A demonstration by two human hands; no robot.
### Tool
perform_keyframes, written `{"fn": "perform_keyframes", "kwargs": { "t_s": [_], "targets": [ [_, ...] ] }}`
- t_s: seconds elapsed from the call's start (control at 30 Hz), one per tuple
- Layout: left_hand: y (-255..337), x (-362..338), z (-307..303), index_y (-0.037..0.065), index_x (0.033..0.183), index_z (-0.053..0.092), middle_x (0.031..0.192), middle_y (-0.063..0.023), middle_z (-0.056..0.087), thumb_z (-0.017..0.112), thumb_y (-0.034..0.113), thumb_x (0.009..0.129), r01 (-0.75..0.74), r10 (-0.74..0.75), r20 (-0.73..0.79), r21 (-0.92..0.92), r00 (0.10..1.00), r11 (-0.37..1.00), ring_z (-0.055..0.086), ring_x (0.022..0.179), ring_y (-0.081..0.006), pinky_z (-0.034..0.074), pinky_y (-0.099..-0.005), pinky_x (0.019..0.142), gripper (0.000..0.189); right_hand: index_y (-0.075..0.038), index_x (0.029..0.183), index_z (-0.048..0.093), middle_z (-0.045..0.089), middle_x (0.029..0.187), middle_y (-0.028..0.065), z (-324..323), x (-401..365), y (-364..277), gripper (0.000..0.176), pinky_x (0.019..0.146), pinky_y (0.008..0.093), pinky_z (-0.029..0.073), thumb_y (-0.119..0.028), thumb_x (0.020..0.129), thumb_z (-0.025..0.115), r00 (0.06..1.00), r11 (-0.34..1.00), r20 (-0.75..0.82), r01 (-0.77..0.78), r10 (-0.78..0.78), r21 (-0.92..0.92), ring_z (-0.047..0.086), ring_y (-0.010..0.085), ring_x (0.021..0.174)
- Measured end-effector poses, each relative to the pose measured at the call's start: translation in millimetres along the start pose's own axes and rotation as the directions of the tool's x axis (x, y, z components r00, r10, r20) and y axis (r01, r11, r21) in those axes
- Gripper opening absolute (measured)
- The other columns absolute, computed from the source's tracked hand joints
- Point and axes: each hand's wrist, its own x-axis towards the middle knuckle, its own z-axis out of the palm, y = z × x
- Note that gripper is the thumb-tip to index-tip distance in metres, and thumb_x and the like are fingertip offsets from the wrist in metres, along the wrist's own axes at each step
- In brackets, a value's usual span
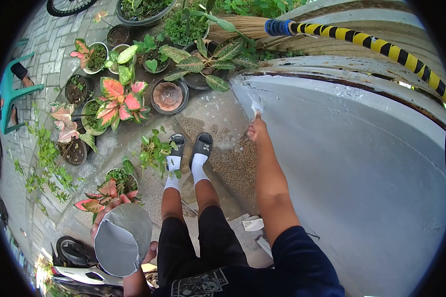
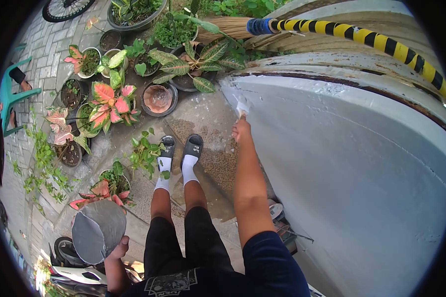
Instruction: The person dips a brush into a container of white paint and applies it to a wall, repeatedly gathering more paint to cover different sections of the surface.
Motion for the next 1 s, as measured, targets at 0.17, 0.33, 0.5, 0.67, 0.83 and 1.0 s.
{"fn": "perform_keyframes", "kwargs": {
  "t_s": [0.17, 0.33, 0.5, 0.67, 0.83, 1.0],
  "targets": [
    [-11.0, -6.7, 9.7, 0.006, 0.141, 0.040, 0.136, -0.0103, 0.047, 0.045, 0.082, 0.069, -0.003, 0.003, -0.007, 0.073, 1.000, 0.997, 0.042, 0.127, -0.0280, 0.025, -0.0429, 0.107, 0.105, -0.010, 0.082, 0.045, 0.030, 0.056, -0.0048, -55.4, -48.0, -13.0, 0.041, 0.034, 0.0225, 0.018, -0.045, 0.101, 0.039, 0.984, 0.988, 0.152, 0.068, -0.089, 0.139, 0.021, 0.0067, 0.040],
    [-16.0, 0.0, 4.5, 0.009, 0.143, 0.040, 0.139, -0.0085, 0.046, 0.040, 0.084, 0.069, -0.033, 0.040, -0.040, 0.169, 0.998, 0.985, 0.040, 0.129, -0.0279, 0.023, -0.0431, 0.108, 0.105, -0.012, 0.081, 0.045, 0.030, 0.055, -0.0065, -92.3, -219.4, -3.8, 0.038, 0.035, 0.0221, 0.017, -0.043, 0.102, 0.040, 0.909, 0.810, 0.009, 0.367, -0.417, 0.457, 0.019, 0.0051, 0.039],
    [4.3, 22.9, -24.9, 0.008, 0.144, 0.039, 0.141, -0.0088, 0.044, 0.039, 0.085, 0.069, -0.069, 0.064, 0.037, 0.191, 0.997, 0.979, 0.037, 0.130, -0.0276, 0.022, -0.0435, 0.108, 0.107, -0.014, 0.083, 0.047, 0.040, 0.059, -0.0047, -156.1, -348.9, -15.4, 0.042, 0.035, 0.0209, 0.019, -0.051, 0.100, 0.039, 0.481, 0.347, -0.443, 0.870, -0.757, 0.351, 0.026, 0.0045, 0.039],
    [12.1, 31.3, -32.7, 0.006, 0.141, 0.041, 0.138, -0.0111, 0.046, 0.043, 0.082, 0.069, -0.105, 0.102, 0.029, 0.114, 0.994, 0.988, 0.040, 0.129, -0.0286, 0.023, -0.0435, 0.109, 0.105, -0.016, 0.082, 0.043, 0.042, 0.061, -0.0033, -146.5, -330.7, -53.7, 0.044, 0.039, 0.0238, 0.023, -0.055, 0.099, 0.035, 0.392, 0.250, -0.400, 0.898, -0.828, 0.362, 0.031, 0.0067, 0.042],
    [17.7, 35.9, -24.1, 0.004, 0.139, 0.042, 0.135, -0.0134, 0.048, 0.046, 0.080, 0.069, -0.097, 0.097, 0.013, 0.042, 0.995, 0.994, 0.042, 0.128, -0.0296, 0.024, -0.0435, 0.109, 0.103, -0.015, 0.079, 0.041, 0.038, 0.057, -0.0007, -78.9, -189.0, -9.6, 0.045, 0.041, 0.0248, 0.022, -0.056, 0.098, 0.037, 0.626, 0.533, -0.358, 0.779, -0.693, 0.331, 0.031, 0.0091, 0.043],
    [9.3, 39.2, -14.4, 0.003, 0.136, 0.044, 0.133, -0.0153, 0.050, 0.050, 0.078, 0.069, -0.100, 0.100, 0.016, 0.012, 0.995, 0.995, 0.044, 0.127, -0.0304, 0.025, -0.0435, 0.110, 0.101, -0.013, 0.071, 0.039, 0.038, 0.055, 0.0004, -25.7, -83.9, 29.0, 0.049, 0.038, 0.0262, 0.025, -0.054, 0.099, 0.037, 0.866, 0.844, -0.220, 0.493, -0.450, 0.213, 0.032, 0.0103, 0.041]
  ]
}}
